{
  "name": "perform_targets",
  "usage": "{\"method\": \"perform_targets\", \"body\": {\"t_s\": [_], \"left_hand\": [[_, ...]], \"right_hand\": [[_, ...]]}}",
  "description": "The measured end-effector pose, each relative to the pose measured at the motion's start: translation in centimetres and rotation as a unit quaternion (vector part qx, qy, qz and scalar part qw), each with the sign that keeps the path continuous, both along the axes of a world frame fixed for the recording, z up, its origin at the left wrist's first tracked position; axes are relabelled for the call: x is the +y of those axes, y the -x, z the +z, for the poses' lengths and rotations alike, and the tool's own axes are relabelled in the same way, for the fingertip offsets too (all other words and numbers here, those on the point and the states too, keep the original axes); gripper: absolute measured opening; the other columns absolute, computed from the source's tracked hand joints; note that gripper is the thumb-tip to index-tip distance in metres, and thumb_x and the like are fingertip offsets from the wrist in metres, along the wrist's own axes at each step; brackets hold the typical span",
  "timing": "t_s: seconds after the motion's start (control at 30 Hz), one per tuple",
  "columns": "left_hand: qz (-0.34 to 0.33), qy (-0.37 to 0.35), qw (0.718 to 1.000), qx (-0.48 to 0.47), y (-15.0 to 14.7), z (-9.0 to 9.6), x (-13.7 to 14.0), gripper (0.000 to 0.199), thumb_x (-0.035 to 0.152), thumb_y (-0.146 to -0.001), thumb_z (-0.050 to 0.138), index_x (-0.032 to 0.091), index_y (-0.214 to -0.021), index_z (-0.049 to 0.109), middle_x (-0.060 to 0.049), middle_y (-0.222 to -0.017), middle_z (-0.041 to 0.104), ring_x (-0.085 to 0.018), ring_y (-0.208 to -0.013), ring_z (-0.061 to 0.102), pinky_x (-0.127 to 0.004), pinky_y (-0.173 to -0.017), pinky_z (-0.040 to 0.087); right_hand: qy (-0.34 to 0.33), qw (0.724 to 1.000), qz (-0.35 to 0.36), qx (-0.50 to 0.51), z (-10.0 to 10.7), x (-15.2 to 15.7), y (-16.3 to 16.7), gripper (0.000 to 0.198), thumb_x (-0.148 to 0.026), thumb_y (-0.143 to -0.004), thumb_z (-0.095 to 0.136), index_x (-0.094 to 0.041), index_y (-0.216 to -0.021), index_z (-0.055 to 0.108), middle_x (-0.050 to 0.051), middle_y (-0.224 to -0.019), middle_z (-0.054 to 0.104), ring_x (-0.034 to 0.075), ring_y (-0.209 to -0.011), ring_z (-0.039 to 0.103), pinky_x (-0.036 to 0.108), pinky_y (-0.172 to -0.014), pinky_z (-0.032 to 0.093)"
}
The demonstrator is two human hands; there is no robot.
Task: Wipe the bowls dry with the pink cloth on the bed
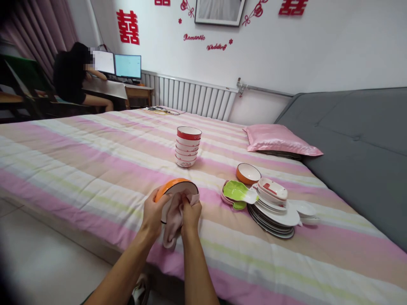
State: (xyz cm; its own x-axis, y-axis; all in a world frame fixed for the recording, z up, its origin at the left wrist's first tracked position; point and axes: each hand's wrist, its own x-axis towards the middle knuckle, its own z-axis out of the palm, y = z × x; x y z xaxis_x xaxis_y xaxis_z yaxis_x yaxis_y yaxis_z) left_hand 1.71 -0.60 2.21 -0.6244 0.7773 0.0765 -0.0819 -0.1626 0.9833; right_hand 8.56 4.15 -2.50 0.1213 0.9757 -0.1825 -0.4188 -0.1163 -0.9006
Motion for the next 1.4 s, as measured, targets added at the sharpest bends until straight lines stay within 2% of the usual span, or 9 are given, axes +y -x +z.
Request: {"method": "perform_targets", "body": {"t_s": [0.6, 1.4], "left_hand": [[0.003, 0.007, 1.0, -0.004, 0.03, 0.07, 0.0, 0.036, 0.03, -0.063, 0.064, 0.016, -0.096, 0.064, -0.005, -0.09, 0.067, -0.022, -0.087, 0.06, -0.03, -0.078, 0.047], [0.006, 0.009, 1.0, 0.003, -0.07, 0.26, -0.16, 0.035, 0.03, -0.065, 0.062, 0.015, -0.096, 0.063, -0.006, -0.091, 0.066, -0.023, -0.088, 0.06, -0.032, -0.079, 0.047]], "right_hand": [[-0.011, 1.0, -0.001, -0.026, -0.26, 0.09, -0.1, 0.034, -0.038, -0.056, 0.073, -0.01, -0.073, 0.065, 0.002, -0.061, 0.063, 0.014, -0.057, 0.055, 0.024, -0.051, 0.043], [-0.013, 1.0, 0.003, -0.006, -0.05, -0.02, 0.01, 0.037, -0.037, -0.056, 0.073, -0.01, -0.08, 0.066, 0.005, -0.072, 0.068, 0.017, -0.066, 0.06, 0.026, -0.058, 0.047]]}}
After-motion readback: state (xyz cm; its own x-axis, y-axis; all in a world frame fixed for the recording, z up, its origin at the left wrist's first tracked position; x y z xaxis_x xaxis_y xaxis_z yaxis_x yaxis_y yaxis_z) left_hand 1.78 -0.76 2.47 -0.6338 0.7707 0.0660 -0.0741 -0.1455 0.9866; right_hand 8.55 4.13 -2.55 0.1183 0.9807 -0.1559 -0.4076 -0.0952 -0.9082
